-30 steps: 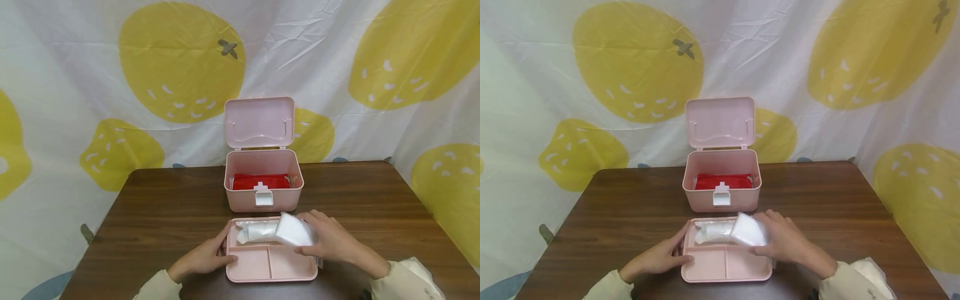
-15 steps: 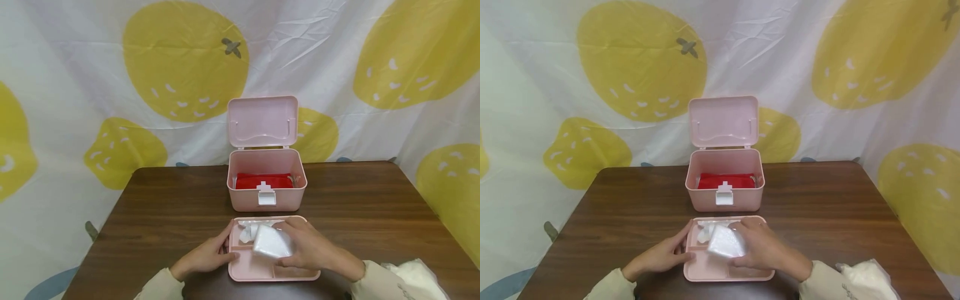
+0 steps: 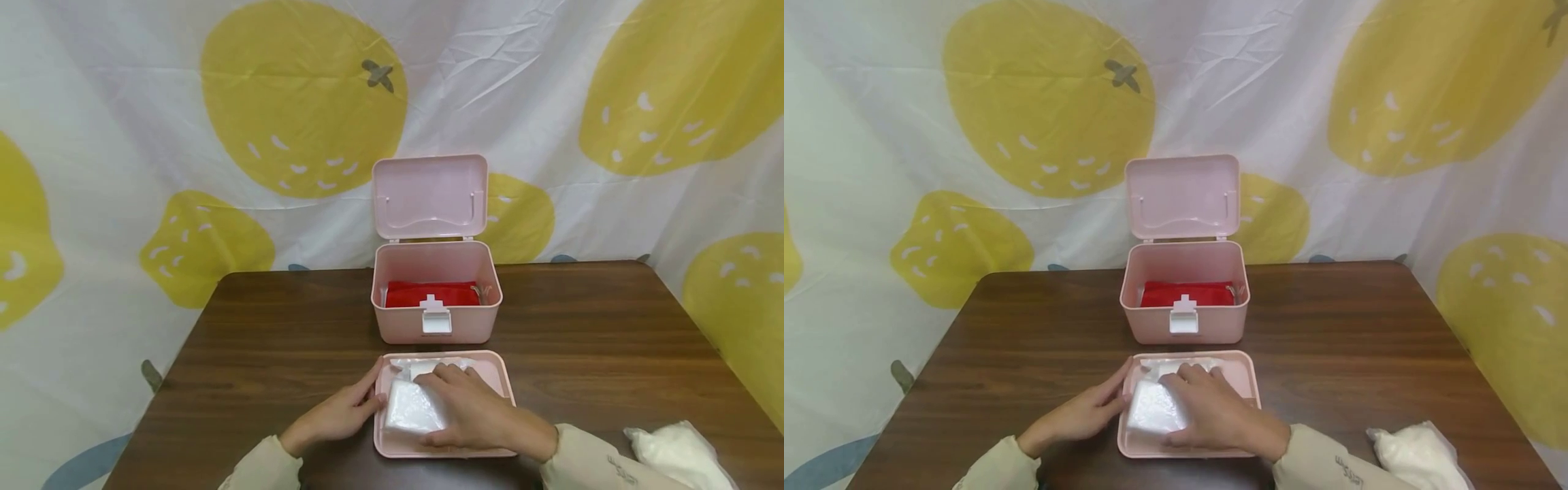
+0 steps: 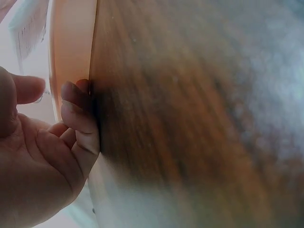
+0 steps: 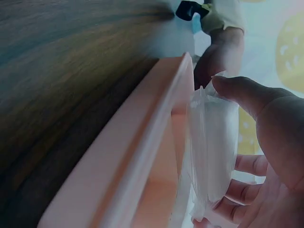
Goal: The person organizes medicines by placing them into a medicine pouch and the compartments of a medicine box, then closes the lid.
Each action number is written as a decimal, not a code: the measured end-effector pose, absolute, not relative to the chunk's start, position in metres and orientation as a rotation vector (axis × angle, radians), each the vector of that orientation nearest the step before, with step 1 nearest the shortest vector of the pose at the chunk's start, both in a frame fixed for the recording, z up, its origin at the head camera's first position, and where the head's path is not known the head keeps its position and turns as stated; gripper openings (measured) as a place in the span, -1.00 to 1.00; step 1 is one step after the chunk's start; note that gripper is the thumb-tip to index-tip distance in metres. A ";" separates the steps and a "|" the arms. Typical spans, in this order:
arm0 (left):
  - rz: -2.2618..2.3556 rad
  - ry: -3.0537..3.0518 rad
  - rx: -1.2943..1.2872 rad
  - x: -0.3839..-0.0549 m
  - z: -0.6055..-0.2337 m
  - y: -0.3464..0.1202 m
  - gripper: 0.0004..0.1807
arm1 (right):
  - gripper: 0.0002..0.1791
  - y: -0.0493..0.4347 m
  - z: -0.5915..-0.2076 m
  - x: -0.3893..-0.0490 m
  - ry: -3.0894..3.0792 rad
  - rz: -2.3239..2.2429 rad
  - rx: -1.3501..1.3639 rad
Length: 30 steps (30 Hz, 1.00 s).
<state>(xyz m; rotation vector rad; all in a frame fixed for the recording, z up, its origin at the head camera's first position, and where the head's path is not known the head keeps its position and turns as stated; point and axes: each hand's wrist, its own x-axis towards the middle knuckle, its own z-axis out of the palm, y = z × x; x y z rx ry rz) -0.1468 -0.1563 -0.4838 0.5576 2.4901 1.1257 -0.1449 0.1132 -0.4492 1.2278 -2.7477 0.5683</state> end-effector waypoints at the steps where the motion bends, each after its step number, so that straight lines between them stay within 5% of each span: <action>1: 1.136 2.487 0.550 -0.147 -0.484 -0.156 -0.26 | -0.17 0.111 -0.450 -0.145 -2.752 0.566 1.234; 14: 1.297 2.354 0.414 -0.145 -0.481 -0.155 -0.36 | -0.11 0.097 -0.456 -0.142 -2.788 0.525 1.218; 30: 1.151 2.475 0.545 -0.147 -0.487 -0.157 0.06 | -0.15 0.103 -0.463 -0.142 -2.810 0.572 1.307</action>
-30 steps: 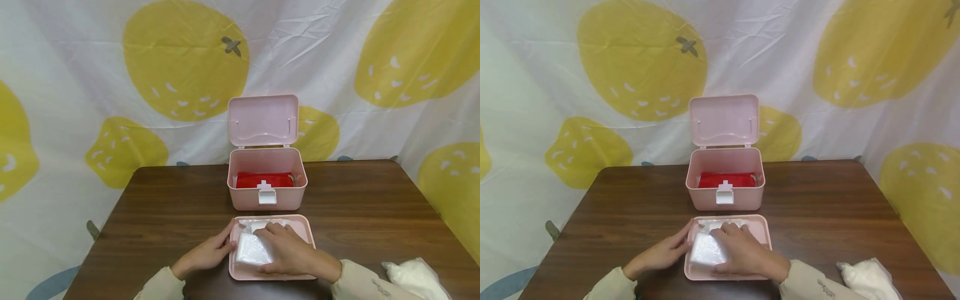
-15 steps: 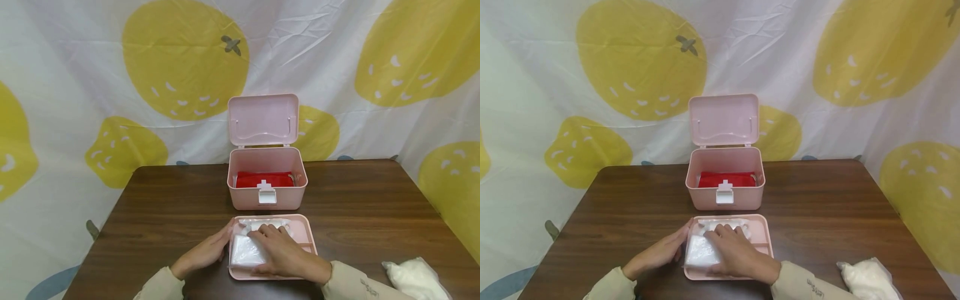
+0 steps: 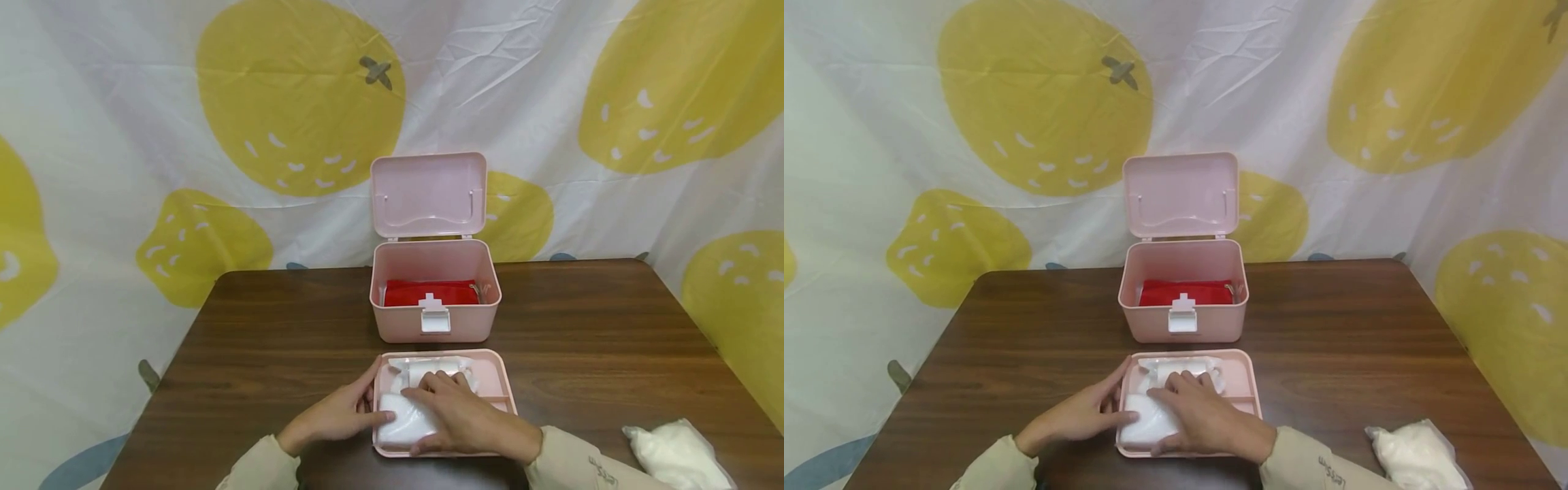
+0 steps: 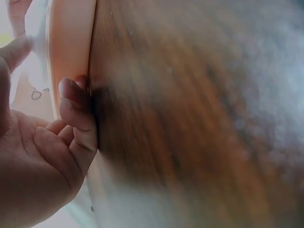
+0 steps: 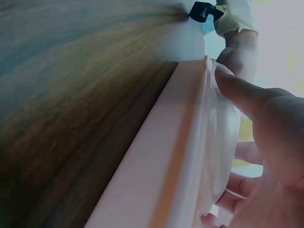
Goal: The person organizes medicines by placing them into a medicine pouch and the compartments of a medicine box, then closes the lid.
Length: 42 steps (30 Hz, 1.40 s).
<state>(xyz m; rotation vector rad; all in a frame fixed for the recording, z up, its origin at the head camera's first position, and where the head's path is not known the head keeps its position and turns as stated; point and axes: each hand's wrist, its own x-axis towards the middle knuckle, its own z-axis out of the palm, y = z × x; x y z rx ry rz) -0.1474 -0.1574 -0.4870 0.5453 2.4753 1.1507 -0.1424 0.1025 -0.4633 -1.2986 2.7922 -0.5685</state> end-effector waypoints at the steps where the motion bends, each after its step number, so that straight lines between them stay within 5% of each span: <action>1: 1.155 2.472 0.547 -0.147 -0.487 -0.157 0.07 | -0.14 0.103 -0.463 -0.143 2.782 -0.572 -1.308; 42: 1.031 2.527 0.568 -0.144 -0.483 -0.150 0.28 | -0.47 0.118 -0.460 -0.144 2.802 -0.592 -1.490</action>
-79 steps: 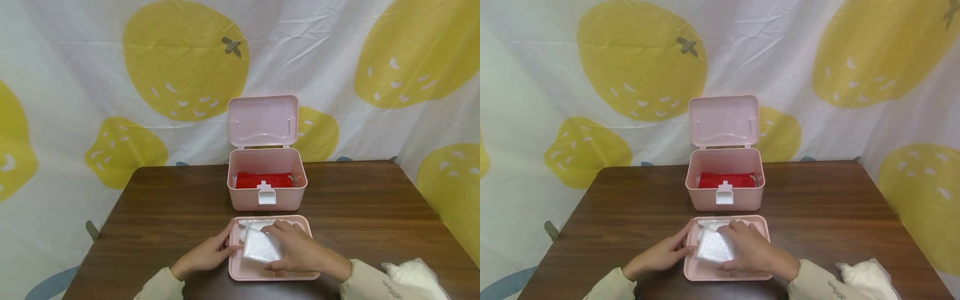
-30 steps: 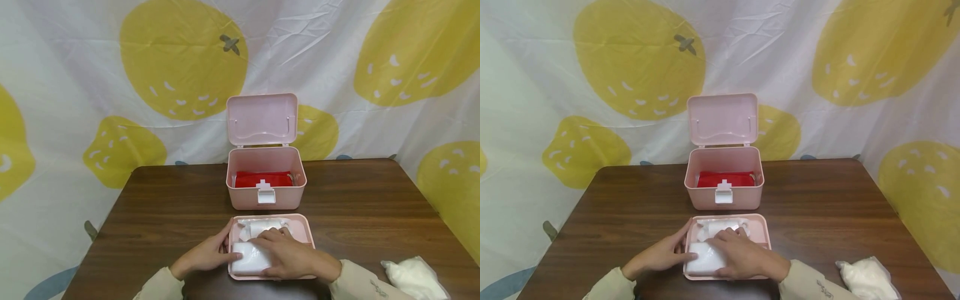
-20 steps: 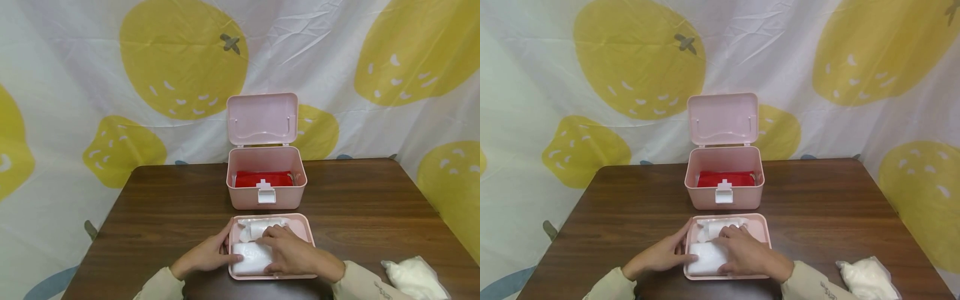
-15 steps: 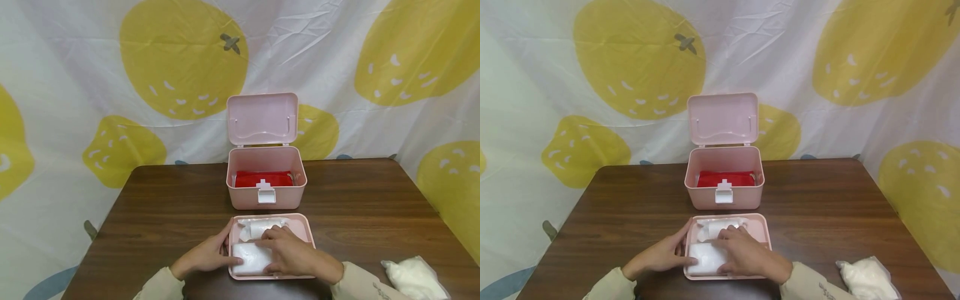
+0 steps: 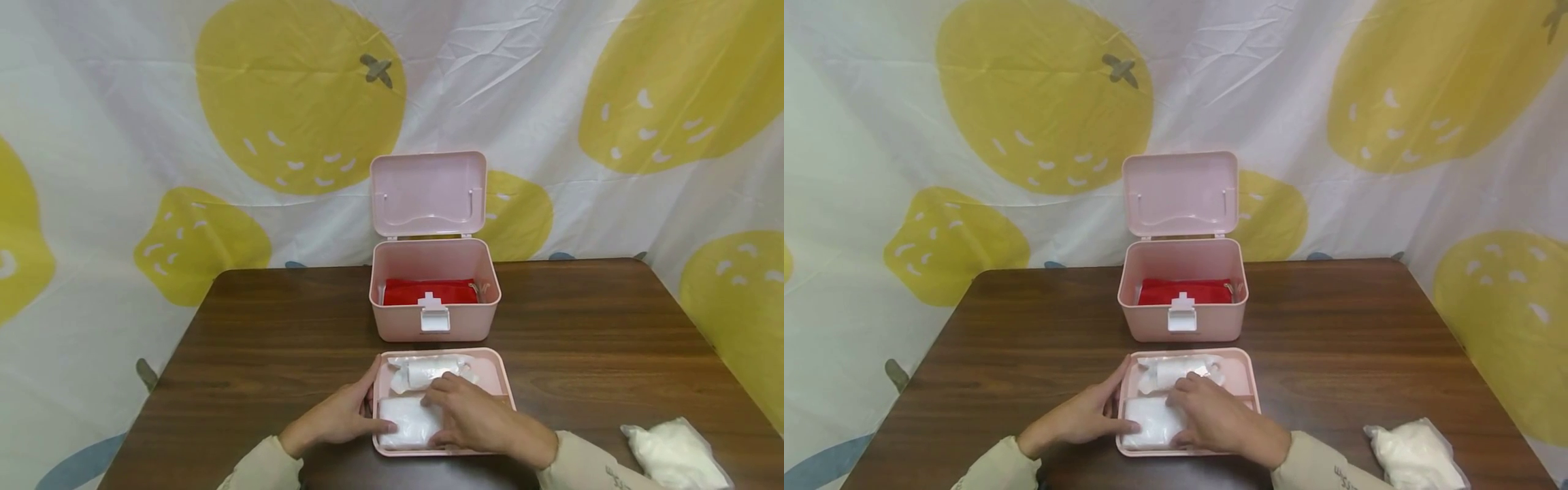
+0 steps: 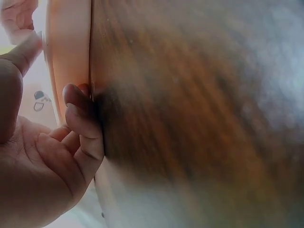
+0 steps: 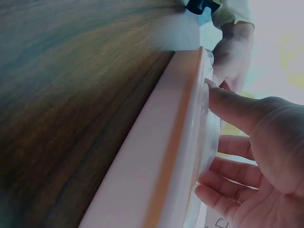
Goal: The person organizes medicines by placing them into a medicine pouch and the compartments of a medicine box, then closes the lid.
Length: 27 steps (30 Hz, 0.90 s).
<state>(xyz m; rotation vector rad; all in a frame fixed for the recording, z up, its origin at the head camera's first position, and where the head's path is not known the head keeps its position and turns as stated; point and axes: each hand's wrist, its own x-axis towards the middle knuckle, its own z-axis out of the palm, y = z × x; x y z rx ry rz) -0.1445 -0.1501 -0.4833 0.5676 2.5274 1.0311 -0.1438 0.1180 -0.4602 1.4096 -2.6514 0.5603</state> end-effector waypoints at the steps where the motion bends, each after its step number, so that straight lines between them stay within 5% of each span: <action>1: 1.025 2.534 0.573 -0.144 -0.483 -0.149 0.29 | -0.48 0.118 -0.461 -0.143 -2.651 0.565 1.407; 27: 0.945 2.623 0.645 -0.144 -0.484 -0.145 0.31 | -0.64 0.110 -0.470 -0.139 -2.369 0.235 1.441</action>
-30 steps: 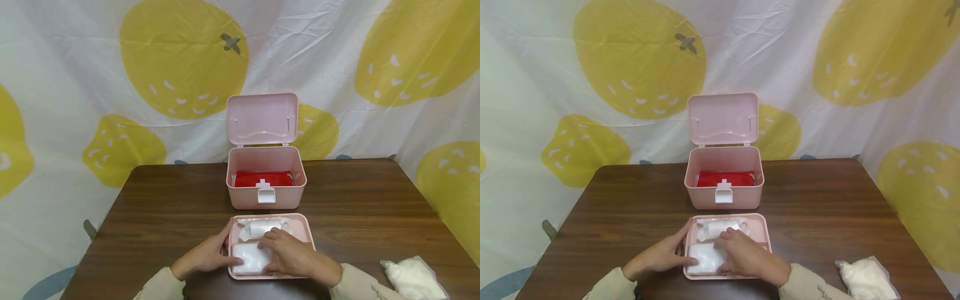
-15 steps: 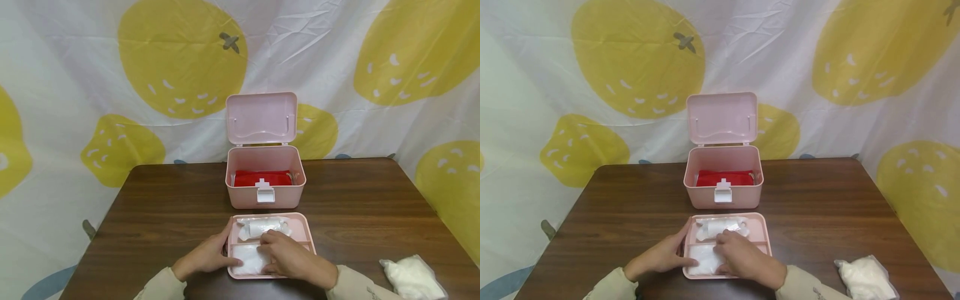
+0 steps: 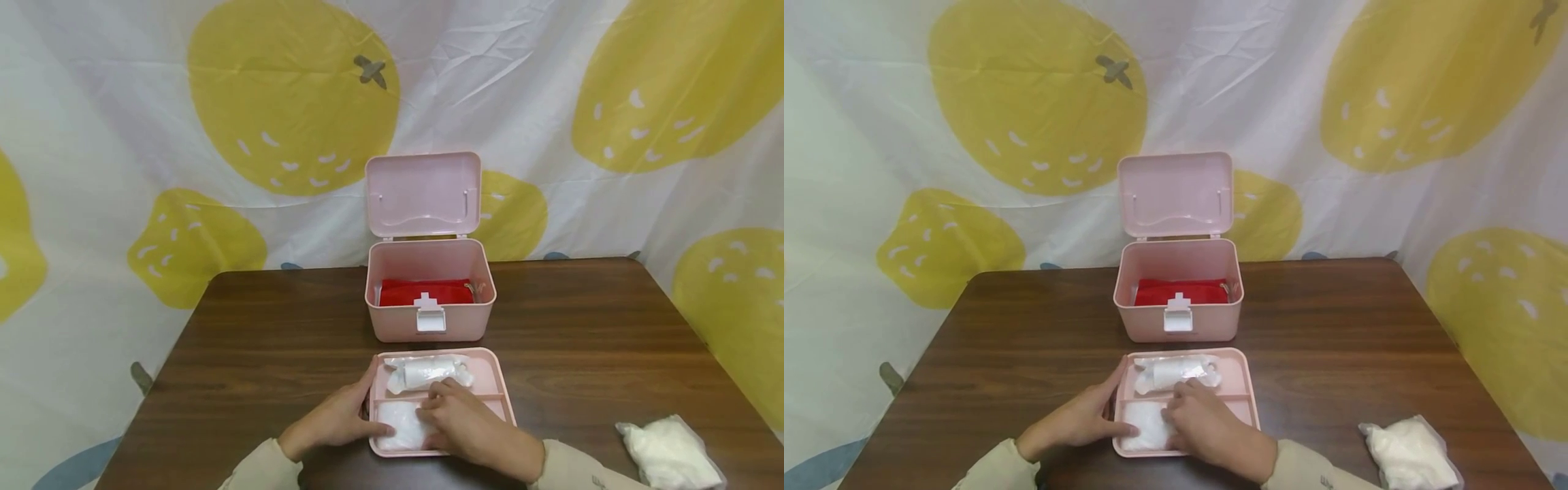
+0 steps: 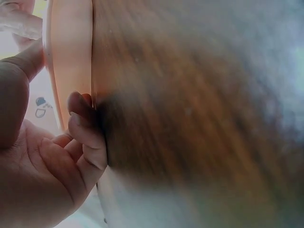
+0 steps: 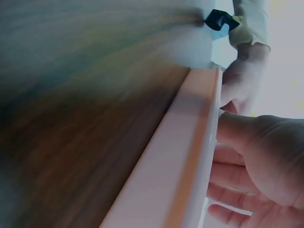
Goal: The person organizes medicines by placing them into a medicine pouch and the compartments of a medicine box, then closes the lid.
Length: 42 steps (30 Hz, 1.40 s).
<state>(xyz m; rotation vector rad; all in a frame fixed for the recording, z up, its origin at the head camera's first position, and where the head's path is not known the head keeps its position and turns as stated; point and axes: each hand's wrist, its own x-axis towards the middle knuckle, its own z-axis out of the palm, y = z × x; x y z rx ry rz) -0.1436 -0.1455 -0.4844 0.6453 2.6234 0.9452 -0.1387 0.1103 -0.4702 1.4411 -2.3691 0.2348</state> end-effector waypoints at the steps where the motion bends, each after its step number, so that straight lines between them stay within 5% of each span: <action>1: 0.943 2.625 0.648 -0.144 -0.485 -0.145 0.31 | -0.64 0.110 -0.470 -0.139 -2.372 0.227 1.440; 42: 0.937 2.600 0.655 -0.147 -0.482 -0.144 0.33 | -0.60 0.166 -0.448 -0.144 -2.430 0.480 1.519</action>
